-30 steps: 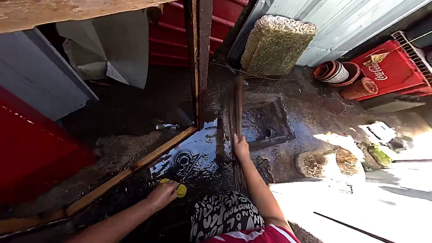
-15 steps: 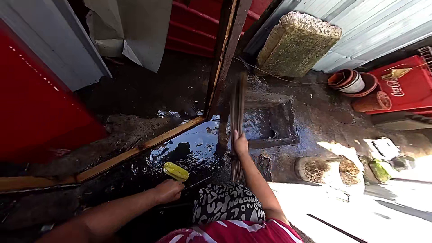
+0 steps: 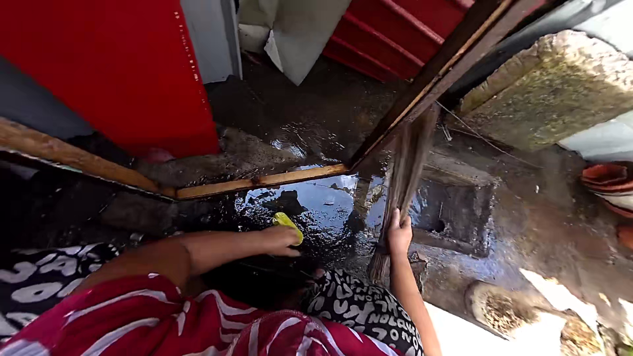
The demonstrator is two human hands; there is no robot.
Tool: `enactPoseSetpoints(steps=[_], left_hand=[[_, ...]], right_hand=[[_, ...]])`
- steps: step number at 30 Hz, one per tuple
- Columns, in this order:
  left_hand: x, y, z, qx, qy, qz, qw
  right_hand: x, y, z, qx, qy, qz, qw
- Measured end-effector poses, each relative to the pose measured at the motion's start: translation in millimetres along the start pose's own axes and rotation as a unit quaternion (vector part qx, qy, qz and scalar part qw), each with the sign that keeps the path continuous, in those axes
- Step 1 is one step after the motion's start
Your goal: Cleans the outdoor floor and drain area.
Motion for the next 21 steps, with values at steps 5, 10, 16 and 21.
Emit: enactPoseSetpoints(steps=[5, 10, 16, 21], left_hand=[[72, -61, -78, 0.191, 0.293, -0.052, 0.935], [69, -7, -162, 0.104, 0.268, -0.157, 0.945], [53, 204, -220, 0.022, 0.196, -0.359, 0.912], [82, 320, -223, 0.149, 0.193, -0.522, 0.817]], right_hand=[[-59, 54, 19, -0.077, -0.367, -0.042, 0.926], [-73, 86, 23, -0.457, -0.194, -0.175, 0.850], [-45, 82, 48, -0.660, 0.081, -0.180, 0.725], [-51, 71, 70, -0.671, 0.179, -0.232, 0.681]])
Point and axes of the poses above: each hand's wrist, its own y-axis away from the middle knuckle, its own z-axis out of the palm, x = y × z, the point moved 1 cm from there along -y, towards the middle knuckle, and after that the axes turned 3 degrees about x, right-handed, at the moved point
